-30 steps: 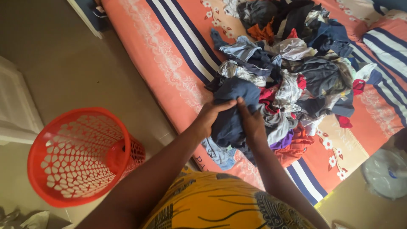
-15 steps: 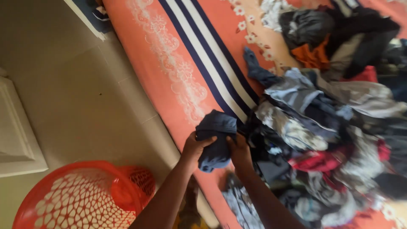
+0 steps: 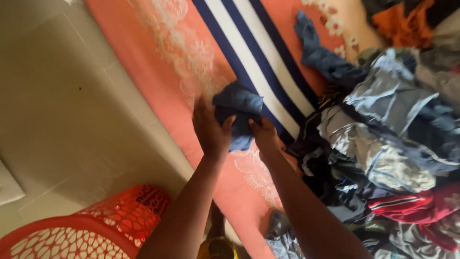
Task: Folding a pile of clean laundry on a bed and placing some items into a laundry basket.
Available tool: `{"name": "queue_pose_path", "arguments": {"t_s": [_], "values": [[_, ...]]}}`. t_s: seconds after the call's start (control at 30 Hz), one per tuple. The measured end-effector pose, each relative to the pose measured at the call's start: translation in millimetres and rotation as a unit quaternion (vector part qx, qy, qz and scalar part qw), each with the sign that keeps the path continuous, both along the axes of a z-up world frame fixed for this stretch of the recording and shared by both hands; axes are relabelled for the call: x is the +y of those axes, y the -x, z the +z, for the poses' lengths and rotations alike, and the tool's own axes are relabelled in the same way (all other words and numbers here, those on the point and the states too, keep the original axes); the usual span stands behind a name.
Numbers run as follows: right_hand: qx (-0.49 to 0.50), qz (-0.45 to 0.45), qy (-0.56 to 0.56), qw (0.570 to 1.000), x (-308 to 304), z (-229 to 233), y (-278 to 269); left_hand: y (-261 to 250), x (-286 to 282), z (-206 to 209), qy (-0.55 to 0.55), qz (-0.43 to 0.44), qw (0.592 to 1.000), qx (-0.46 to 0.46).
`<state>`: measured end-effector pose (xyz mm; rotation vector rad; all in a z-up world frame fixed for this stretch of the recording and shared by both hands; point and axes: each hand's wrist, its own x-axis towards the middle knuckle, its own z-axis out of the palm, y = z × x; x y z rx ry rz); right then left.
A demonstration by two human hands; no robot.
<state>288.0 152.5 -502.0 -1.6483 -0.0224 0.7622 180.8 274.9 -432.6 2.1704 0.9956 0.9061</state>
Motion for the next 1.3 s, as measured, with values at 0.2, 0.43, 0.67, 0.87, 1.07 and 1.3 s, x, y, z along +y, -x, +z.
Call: {"name": "queue_pose_path", "arguments": {"t_s": [0.2,0.43,0.67,0.87,1.07,1.3], "values": [[0.031,-0.014,0.01,0.999,-24,-49,3,5,-16,-32,-0.085,-0.252,0.938,0.22],[-0.09,-0.015,0.007,0.996,-86,40,4,-15,-14,-22,-0.055,-0.249,0.889,0.379],[-0.54,-0.02,0.21,0.815,-190,198,-41,-36,-63,33,-0.062,-0.202,0.919,0.333],[-0.622,0.018,0.528,0.577,-279,198,-126,-64,-156,69,0.01,-0.25,0.948,0.195],[-0.545,0.023,0.385,0.744,-318,244,-127,-87,-224,125,0.002,-0.329,0.944,0.034],[-0.622,-0.043,0.287,0.727,-351,316,-98,-115,-263,223,-0.025,-0.415,0.902,-0.115]]}}
